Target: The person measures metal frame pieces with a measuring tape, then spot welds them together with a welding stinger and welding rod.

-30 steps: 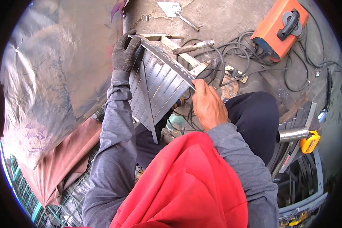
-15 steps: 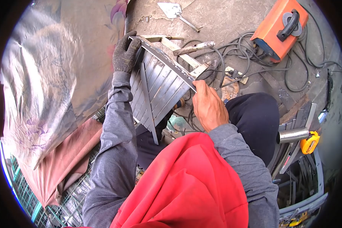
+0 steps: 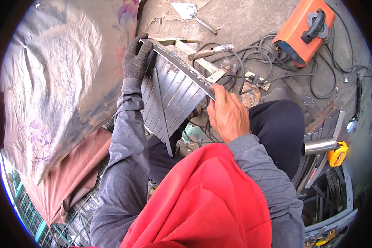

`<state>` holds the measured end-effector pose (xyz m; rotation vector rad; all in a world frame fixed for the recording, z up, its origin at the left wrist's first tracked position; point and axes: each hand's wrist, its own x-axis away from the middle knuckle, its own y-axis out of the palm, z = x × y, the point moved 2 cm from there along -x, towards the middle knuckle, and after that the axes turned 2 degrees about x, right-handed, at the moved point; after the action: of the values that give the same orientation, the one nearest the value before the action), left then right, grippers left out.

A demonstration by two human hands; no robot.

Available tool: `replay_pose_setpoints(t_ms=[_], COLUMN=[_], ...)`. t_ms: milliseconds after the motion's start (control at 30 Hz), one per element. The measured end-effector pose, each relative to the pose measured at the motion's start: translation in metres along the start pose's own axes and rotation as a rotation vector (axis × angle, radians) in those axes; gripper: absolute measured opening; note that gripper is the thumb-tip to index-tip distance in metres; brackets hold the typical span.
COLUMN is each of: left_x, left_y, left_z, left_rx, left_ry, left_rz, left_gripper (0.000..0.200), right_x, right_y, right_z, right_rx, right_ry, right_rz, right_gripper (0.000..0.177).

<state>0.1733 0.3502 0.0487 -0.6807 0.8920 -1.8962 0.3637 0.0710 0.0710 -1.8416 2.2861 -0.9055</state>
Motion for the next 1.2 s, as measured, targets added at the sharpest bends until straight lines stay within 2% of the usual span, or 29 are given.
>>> replay_pose_setpoints(t_ms=[67,133,200,233,267,300,333,367,400,467,533,567,600,633,700,767,833,900,1000,1100,1200], left_x=[0.002,-0.003,-0.005,-0.005,-0.009,-0.009,-0.012,-0.012,-0.012,-0.013,-0.012,-0.01,-0.01,-0.01,-0.01,-0.01,-0.01,-0.006,-0.003,0.002,0.01], left_y=[0.002,-0.002,0.006,0.008,0.006,0.01,0.003,0.002,0.002,0.002,0.001,0.0,0.0,0.0,0.001,0.003,0.001,-0.002,-0.006,-0.002,0.003], left_z=[0.001,-0.023,-0.034,-0.036,-0.058,-0.048,-0.057,-0.044,-0.044,-0.046,-0.037,-0.035,-0.035,-0.037,-0.039,-0.042,-0.052,-0.044,-0.04,-0.023,-0.014], left_rx=[0.222,-0.063,0.221,0.316,0.179,0.509,0.132,0.166,0.115,0.084,0.075,0.059,0.061,0.085,0.14,0.177,0.217,0.198,0.143,0.229,0.506], left_ry=[-0.104,0.018,-0.079,-0.145,0.071,-0.241,0.178,-0.046,-0.028,-0.021,-0.028,-0.041,-0.041,-0.053,-0.081,-0.105,-0.114,-0.115,-0.122,-0.192,-0.329], left_rz=[-0.021,-0.066,-0.052,-0.057,-0.106,-0.088,-0.132,-0.123,-0.128,-0.128,-0.131,-0.134,-0.13,-0.13,-0.137,-0.126,-0.124,-0.12,-0.143,-0.129,-0.085], left_gripper=[0.049,0.044,0.04,0.039,0.039,0.037,0.04,0.042,0.046,0.046,0.046,0.047,0.047,0.047,0.048,0.048,0.048,0.048,0.048,0.048,0.055], right_x=[0.0,-0.001,-0.001,0.001,0.005,0.01,0.014,0.017,0.022,0.033,0.038,0.043,0.047,0.054,0.067,0.087,0.119,0.146,0.146,0.138,0.114], right_y=[-0.001,-0.004,-0.006,-0.011,-0.017,-0.032,-0.049,-0.07,-0.097,-0.161,-0.224,-0.257,-0.287,-0.316,-0.369,-0.41,-0.431,-0.439,-0.438,-0.453,-0.47], right_z=[0.0,-0.004,-0.001,-0.001,-0.005,-0.011,-0.015,-0.017,-0.018,-0.015,0.019,0.038,0.072,0.112,0.208,0.305,0.399,0.472,0.506,0.545,0.567], right_rx=[0.043,0.054,0.049,0.082,0.108,0.086,0.014,-0.022,-0.067,0.118,0.208,0.209,0.238,0.277,0.44,0.631,0.761,0.832,0.831,0.953,1.062], right_ry=[0.018,0.034,-0.024,0.003,-0.017,-0.051,-0.133,-0.141,-0.155,-0.132,-0.086,0.073,0.217,0.258,0.459,0.686,0.837,1.005,1.056,1.076,1.064], right_rz=[0.03,0.035,0.055,-0.016,0.03,0.07,0.123,0.133,0.143,0.249,0.464,0.525,0.591,0.647,0.668,0.491,0.228,-0.137,-0.219,-0.203,-0.244], right_gripper=[0.04,0.048,0.057,0.062,0.065,0.066,0.066,0.061,0.056,0.04,0.028,0.026,0.028,0.029,0.034,0.042,0.047,0.048,0.048,0.054,0.058])
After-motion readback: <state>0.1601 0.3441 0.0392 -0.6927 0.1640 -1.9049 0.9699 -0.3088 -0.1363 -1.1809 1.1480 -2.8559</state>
